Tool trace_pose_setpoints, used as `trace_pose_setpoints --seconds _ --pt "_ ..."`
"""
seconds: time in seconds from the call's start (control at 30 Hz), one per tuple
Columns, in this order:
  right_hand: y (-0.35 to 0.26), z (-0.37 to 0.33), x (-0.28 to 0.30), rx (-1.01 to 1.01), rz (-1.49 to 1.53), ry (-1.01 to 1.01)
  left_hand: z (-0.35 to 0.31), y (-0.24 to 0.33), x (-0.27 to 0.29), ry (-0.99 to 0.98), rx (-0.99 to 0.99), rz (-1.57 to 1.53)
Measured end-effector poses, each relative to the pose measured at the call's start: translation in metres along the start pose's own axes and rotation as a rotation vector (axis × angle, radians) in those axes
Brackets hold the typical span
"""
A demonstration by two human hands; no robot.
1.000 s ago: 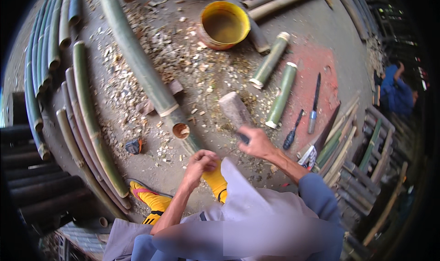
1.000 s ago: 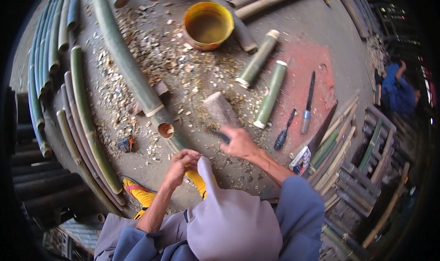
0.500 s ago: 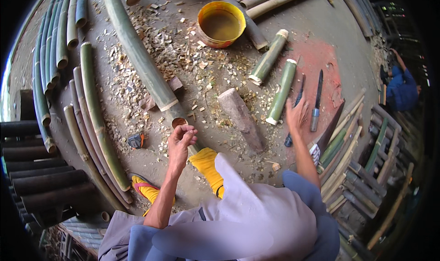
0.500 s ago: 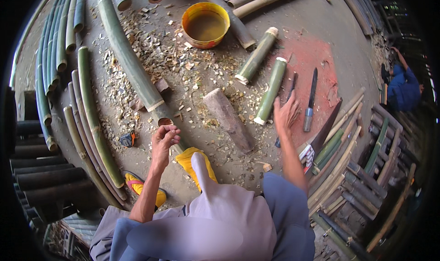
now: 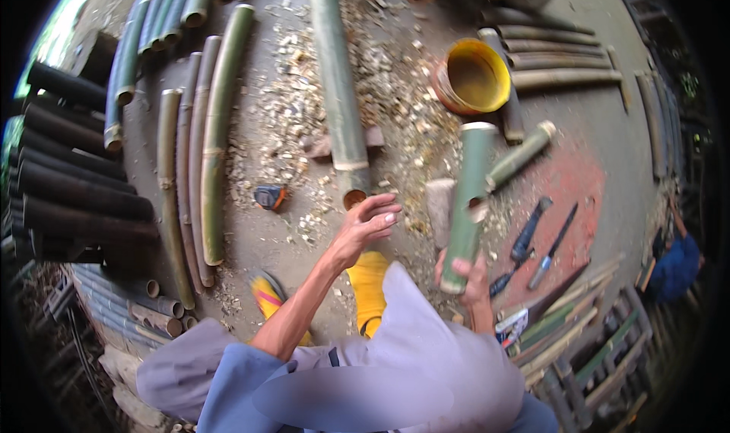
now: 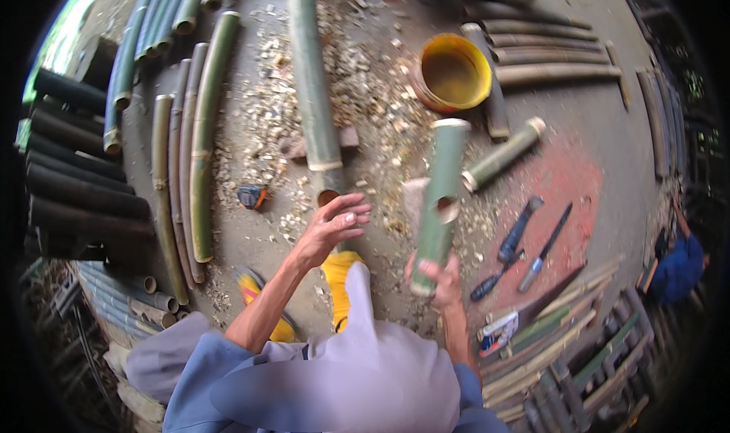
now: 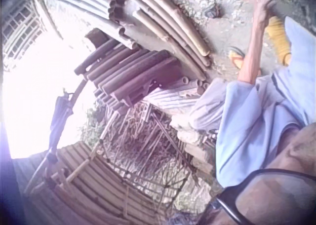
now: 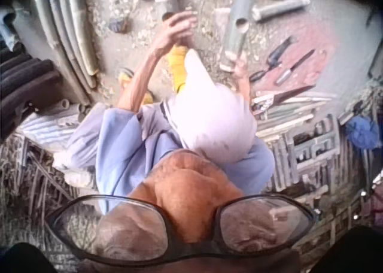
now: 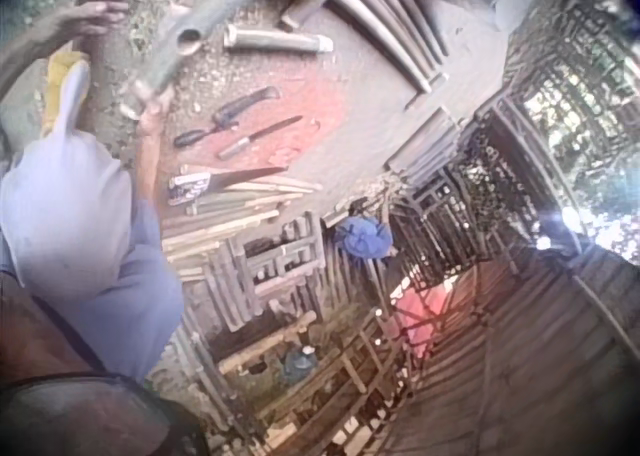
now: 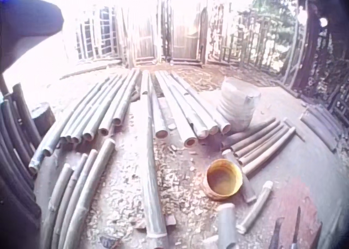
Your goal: The person carves a hole into a bamboo pole using a knife and a wooden mallet, then smooths the interior of the hole with the knife.
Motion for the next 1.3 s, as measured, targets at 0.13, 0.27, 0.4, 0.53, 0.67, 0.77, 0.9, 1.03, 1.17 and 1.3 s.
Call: trace_pose_setpoints --seconds 0.13,0.27,0.4,0.53,0.67,0.77,0.9,1.03,1.17,1.3 --pt "0.039 -0.006 -0.053 -0.357 0.01 -0.325 0.008 0.065 -0.008 -0.173 -0.162 -0.376" --pt "0.036 0.02 -0.1 0.41 -1.014 -0.129 -0.033 0.09 -0.001 0.522 -0.6 0.03" --pt "0.042 0.05 -0.108 0.886 -1.15 -0.142 -0.087 0.105 -0.053 0.357 -0.874 0.128" --pt "0.034 0.059 -0.119 0.686 -1.097 -0.234 -0.107 0.109 -0.071 0.062 -1.249 0.526" --pt "0.026 0.059 -0.133 0.613 -1.118 -0.263 -0.112 0.075 -0.065 0.19 -1.395 0.585" --pt "0.021 0.059 -0.139 0.599 -1.137 -0.266 -0.112 0.058 -0.054 0.235 -1.392 0.499" --pt "0.015 0.06 -0.147 0.592 -1.157 -0.269 -0.115 0.05 -0.051 0.319 -1.424 0.467" --pt "0.002 0.06 -0.153 0.58 -1.16 -0.259 -0.114 0.055 -0.052 0.397 -1.395 0.484" --pt "-0.044 0.059 -0.176 0.472 -1.213 -0.269 -0.099 0.079 -0.04 0.472 -1.322 0.408" --pt "-0.2 0.008 -0.218 1.162 -0.929 -0.416 -0.101 0.08 -0.033 0.497 -1.279 0.436"
Point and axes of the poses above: each hand's wrist, its own z-axis towards the middle knuckle, its own x-axis out of the back of the hand, y = z × x, the point moved 4 cm from there along z, towards the middle knuckle, and after that the axes turned 11 degrees about x, right-handed, at the moved point
